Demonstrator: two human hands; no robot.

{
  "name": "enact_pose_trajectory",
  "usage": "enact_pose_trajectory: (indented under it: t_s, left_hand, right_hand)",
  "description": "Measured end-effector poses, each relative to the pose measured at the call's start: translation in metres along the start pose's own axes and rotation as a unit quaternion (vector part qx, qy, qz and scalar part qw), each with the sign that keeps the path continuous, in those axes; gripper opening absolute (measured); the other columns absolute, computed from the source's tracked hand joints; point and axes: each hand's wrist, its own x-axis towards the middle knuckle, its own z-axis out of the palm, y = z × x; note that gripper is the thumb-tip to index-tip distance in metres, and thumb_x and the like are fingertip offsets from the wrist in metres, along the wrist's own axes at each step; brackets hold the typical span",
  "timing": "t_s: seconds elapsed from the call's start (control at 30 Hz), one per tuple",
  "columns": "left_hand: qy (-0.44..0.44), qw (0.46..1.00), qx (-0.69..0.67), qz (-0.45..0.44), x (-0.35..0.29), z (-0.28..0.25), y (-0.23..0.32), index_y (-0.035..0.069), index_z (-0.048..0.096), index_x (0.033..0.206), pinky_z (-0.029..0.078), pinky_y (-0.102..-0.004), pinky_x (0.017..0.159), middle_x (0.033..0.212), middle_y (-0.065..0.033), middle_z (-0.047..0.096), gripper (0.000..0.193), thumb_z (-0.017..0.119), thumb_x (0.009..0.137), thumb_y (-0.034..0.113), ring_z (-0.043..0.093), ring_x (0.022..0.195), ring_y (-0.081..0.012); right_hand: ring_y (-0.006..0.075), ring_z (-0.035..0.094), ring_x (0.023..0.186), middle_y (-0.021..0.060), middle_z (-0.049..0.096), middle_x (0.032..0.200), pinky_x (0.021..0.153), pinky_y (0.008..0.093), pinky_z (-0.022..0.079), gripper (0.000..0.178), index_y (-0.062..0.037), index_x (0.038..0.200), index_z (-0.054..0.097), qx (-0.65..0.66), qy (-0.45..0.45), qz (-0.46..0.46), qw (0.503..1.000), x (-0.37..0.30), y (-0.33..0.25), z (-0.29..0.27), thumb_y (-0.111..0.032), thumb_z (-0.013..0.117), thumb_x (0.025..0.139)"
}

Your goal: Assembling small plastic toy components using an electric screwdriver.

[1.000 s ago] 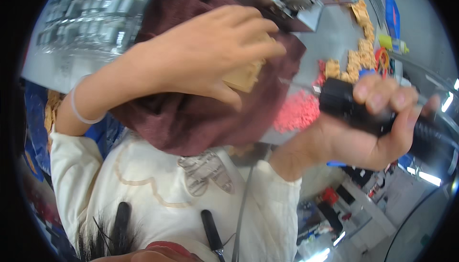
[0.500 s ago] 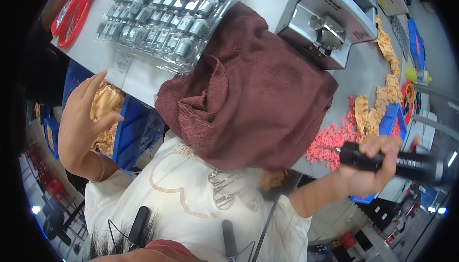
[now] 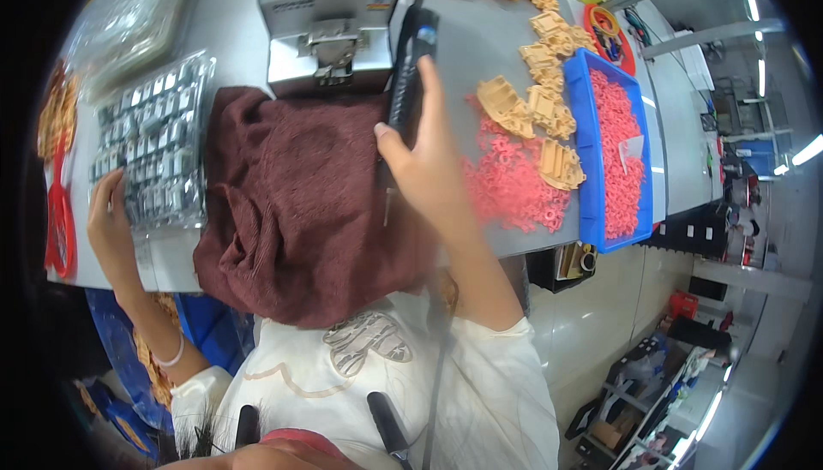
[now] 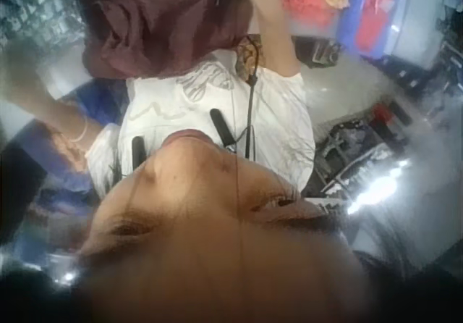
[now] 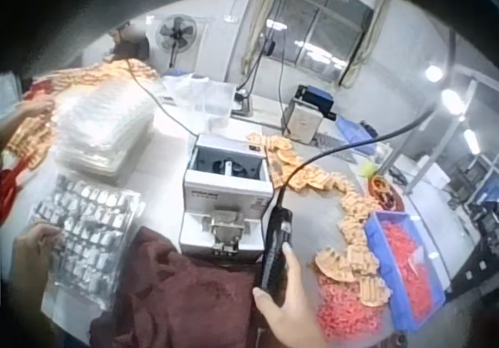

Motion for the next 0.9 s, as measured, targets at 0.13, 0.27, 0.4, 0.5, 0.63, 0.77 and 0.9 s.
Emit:
enact_pose_trajectory:
  t_s: [0.13, 0.27, 0.4, 0.5, 0.63, 0.77, 0.9]
  left_hand:
    - [0.042, 0.998, -0.01, -0.051, -0.004, -0.017, -0.003, 0.0, 0.066, 0.113, 0.052, -0.0327, 0.081, 0.104, -0.0131, 0.071, 0.02, 0.058, 0.098, 0.01, 0.069, 0.094, -0.0211]
    - [0.097, 0.991, -0.015, -0.088, -0.003, -0.022, -0.007, 0.0, 0.067, 0.115, 0.053, -0.0318, 0.082, 0.101, -0.0106, 0.072, 0.021, 0.055, 0.101, 0.012, 0.069, 0.094, -0.0189]
    - [0.025, 0.996, -0.042, -0.074, 0.001, -0.024, -0.001, 0.001, 0.063, 0.122, 0.051, -0.0324, 0.088, 0.112, -0.0125, 0.068, 0.026, 0.048, 0.104, 0.012, 0.066, 0.103, -0.0201]
    - [0.024, 0.998, -0.023, -0.061, -0.007, -0.026, 0.011, -0.001, 0.061, 0.126, 0.048, -0.0349, 0.094, 0.119, -0.0137, 0.065, 0.029, 0.045, 0.106, 0.014, 0.062, 0.11, -0.0228]
    - [0.0, 0.998, -0.008, -0.06, -0.037, -0.029, 0.012, -0.001, 0.059, 0.13, 0.046, -0.0377, 0.1, 0.129, -0.0144, 0.062, 0.03, 0.05, 0.102, 0.008, 0.058, 0.121, -0.0271]
    - [0.011, 1.0, 0.008, -0.02, -0.047, -0.032, 0.016, -0.001, 0.059, 0.13, 0.046, -0.039, 0.101, 0.131, -0.0146, 0.063, 0.033, 0.053, 0.098, -0.001, 0.058, 0.124, -0.0296]
    - [0.02, 1.0, 0.0, -0.002, -0.044, -0.016, 0.006, -0.001, 0.061, 0.127, 0.047, -0.0383, 0.1, 0.127, -0.0146, 0.065, 0.031, 0.054, 0.097, -0.001, 0.06, 0.12, -0.0291]
  right_hand:
    - [0.0269, 0.055, 0.12, 0.0187, 0.057, 0.132, 0.102, 0.0371, 0.044, 0.058, -0.0017, 0.139, 0.049, -0.124, -0.073, -0.02, 0.989, 0.02, -0.01, -0.027, -0.012, 0.069, 0.086]
    - [0.0115, 0.064, 0.067, 0.0075, 0.072, 0.083, 0.066, 0.0254, 0.052, 0.031, -0.0025, 0.119, 0.065, -0.046, -0.064, 0.003, 0.997, 0.13, -0.009, -0.102, -0.015, 0.063, 0.091]
    - [0.0275, 0.069, 0.091, 0.0172, 0.071, 0.101, 0.08, 0.0377, 0.055, 0.042, -0.0028, 0.118, 0.064, -0.281, 0.241, -0.081, 0.926, 0.283, 0.074, -0.172, -0.031, 0.067, 0.086]
    - [0.0357, 0.063, 0.111, 0.0198, 0.065, 0.12, 0.093, 0.0452, 0.05, 0.05, -0.0039, 0.125, 0.059, -0.439, 0.288, -0.114, 0.843, 0.336, 0.117, -0.163, -0.035, 0.066, 0.088]
    - [0.039, 0.061, 0.109, 0.0205, 0.063, 0.12, 0.095, 0.0483, 0.048, 0.052, -0.006, 0.129, 0.053, -0.433, 0.25, -0.12, 0.858, 0.328, 0.121, -0.129, -0.033, 0.069, 0.088]
    - [0.0388, 0.062, 0.108, 0.0203, 0.064, 0.116, 0.091, 0.0479, 0.049, 0.05, -0.0057, 0.124, 0.052, -0.518, 0.212, -0.082, 0.825, 0.276, 0.091, -0.134, -0.026, 0.074, 0.084]
    - [0.0363, 0.064, 0.104, 0.0193, 0.065, 0.11, 0.086, 0.0454, 0.051, 0.047, -0.0049, 0.12, 0.053, -0.434, 0.258, -0.17, 0.846, 0.245, 0.092, -0.151, -0.013, 0.077, 0.08]
